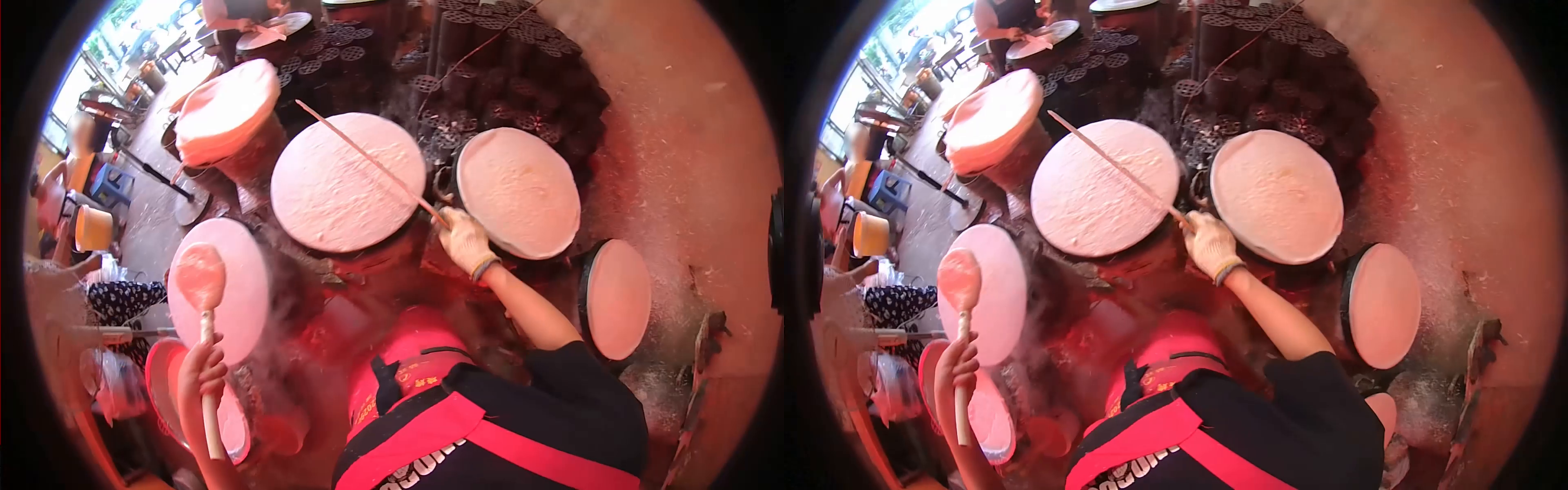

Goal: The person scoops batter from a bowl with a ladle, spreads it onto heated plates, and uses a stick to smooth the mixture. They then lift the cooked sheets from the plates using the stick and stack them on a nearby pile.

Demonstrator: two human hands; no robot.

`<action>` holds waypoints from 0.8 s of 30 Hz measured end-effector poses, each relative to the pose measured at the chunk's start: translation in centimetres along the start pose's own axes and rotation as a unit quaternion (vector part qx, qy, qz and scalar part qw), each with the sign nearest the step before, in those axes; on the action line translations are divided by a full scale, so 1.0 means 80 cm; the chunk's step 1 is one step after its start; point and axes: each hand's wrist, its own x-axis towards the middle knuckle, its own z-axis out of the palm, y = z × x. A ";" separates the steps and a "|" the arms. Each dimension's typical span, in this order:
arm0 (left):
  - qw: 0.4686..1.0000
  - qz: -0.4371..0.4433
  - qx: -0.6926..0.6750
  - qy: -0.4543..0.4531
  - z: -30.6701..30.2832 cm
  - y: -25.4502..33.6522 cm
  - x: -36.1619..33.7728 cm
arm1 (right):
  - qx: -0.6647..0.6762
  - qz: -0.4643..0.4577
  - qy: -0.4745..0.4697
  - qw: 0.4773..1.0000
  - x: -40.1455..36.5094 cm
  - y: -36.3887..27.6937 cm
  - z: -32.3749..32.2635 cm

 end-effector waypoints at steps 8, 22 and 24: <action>0.999 0.048 0.010 -0.012 0.105 0.004 0.007 | -0.115 0.132 -0.034 0.984 0.073 0.085 -0.027; 0.950 0.123 0.254 0.133 0.132 -0.001 0.020 | 0.238 0.220 0.020 0.946 0.100 0.193 -0.094; 0.955 0.132 0.239 0.119 0.126 -0.011 0.014 | 0.280 0.167 0.063 0.943 0.105 0.173 -0.145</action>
